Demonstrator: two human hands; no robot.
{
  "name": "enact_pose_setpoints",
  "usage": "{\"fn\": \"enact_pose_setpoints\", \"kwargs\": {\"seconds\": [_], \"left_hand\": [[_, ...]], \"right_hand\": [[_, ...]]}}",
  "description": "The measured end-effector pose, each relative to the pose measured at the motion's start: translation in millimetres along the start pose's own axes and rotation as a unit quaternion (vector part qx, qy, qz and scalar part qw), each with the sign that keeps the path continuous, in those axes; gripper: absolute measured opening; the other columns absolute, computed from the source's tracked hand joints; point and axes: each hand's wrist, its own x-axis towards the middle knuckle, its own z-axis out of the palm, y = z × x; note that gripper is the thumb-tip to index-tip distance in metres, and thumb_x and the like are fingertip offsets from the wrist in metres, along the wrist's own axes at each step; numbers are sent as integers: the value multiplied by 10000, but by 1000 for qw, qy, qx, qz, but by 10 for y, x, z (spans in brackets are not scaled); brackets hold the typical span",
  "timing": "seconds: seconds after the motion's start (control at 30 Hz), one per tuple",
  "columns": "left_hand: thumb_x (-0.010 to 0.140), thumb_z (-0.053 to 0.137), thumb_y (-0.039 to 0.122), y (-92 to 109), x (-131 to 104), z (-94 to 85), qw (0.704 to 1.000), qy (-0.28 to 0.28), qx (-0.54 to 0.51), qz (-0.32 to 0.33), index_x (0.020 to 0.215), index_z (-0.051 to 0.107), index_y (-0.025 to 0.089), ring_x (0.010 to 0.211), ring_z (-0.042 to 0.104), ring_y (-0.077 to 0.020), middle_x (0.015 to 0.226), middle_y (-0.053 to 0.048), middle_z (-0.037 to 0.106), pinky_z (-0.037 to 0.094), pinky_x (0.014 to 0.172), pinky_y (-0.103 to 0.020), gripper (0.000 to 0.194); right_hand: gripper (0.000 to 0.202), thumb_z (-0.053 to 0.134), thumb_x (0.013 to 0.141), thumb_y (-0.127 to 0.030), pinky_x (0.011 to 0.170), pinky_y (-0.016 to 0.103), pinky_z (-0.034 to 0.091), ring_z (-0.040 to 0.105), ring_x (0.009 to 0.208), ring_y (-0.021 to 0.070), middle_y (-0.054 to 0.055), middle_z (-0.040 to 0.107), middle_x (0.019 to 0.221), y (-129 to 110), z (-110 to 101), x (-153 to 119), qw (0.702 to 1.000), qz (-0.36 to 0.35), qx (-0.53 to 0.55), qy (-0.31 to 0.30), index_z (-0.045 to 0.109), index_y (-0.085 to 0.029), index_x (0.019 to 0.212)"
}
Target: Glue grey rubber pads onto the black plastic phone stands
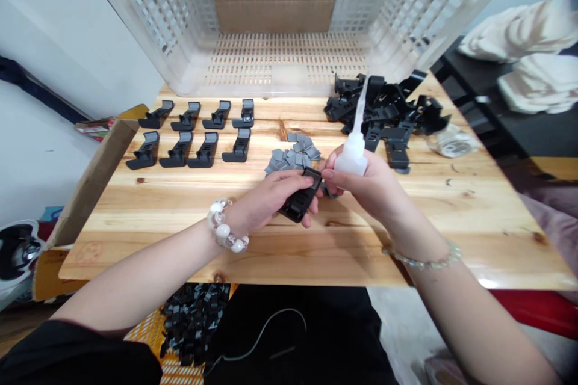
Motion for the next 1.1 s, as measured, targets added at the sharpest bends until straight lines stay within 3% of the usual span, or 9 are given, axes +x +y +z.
{"fn": "enact_pose_setpoints", "kwargs": {"seconds": [0.47, 0.7, 0.8, 0.9, 1.03, 1.1], "left_hand": [[913, 547, 410, 27, 10, -46, 994, 4, 87, 62, 940, 560, 136, 534, 640, -113, 777, -43, 680, 518, 550, -233, 275], [840, 640, 404, 311, -81, -76, 980, 72, 147, 115, 1011, 564, 149, 597, 669, -131, 825, -41, 693, 546, 623, -268, 316], [806, 685, 367, 491, -228, -130, 968, 133, 160, 142, 1026, 555, 161, 646, 680, -140, 870, -46, 698, 561, 636, -281, 328], [769, 720, 331, 609, -478, -279, 941, 237, 168, 175, 990, 563, 164, 623, 663, -134, 823, -31, 703, 542, 576, -248, 319], [705, 757, 319, 619, -950, -663, 885, 390, 171, 188, 958, 588, 166, 591, 626, -118, 765, 0, 696, 526, 580, -235, 341], [677, 766, 329, 568, -1196, -884, 859, 457, 180, 148, 939, 601, 161, 588, 610, -109, 771, 0, 699, 510, 572, -222, 352]], "right_hand": [[265, 794, 692, -271, 522, 223, 382, 486, 540, 75, -5, 573, 640, -6, -84, 65, 995, -20, 71, 70, 561, -154, 737], [298, 802, 657, -293, 512, 219, 380, 485, 525, 73, -7, 565, 625, 33, -101, 95, 991, -14, 99, 89, 551, -150, 731], [308, 791, 662, -318, 497, 221, 350, 467, 513, 74, -13, 550, 595, 49, -106, 102, 991, -21, 99, 87, 539, -153, 725], [333, 792, 642, -329, 493, 225, 332, 456, 509, 80, -26, 523, 553, 43, -104, 105, 990, -16, 110, 86, 516, -160, 720], [329, 780, 635, -323, 506, 231, 347, 458, 514, 85, -25, 520, 540, 9, -95, 93, 989, -13, 112, 93, 502, -164, 712], [314, 768, 649, -327, 503, 233, 345, 452, 512, 85, -20, 526, 542, -6, -89, 81, 990, -16, 105, 93, 506, -164, 710]]}}
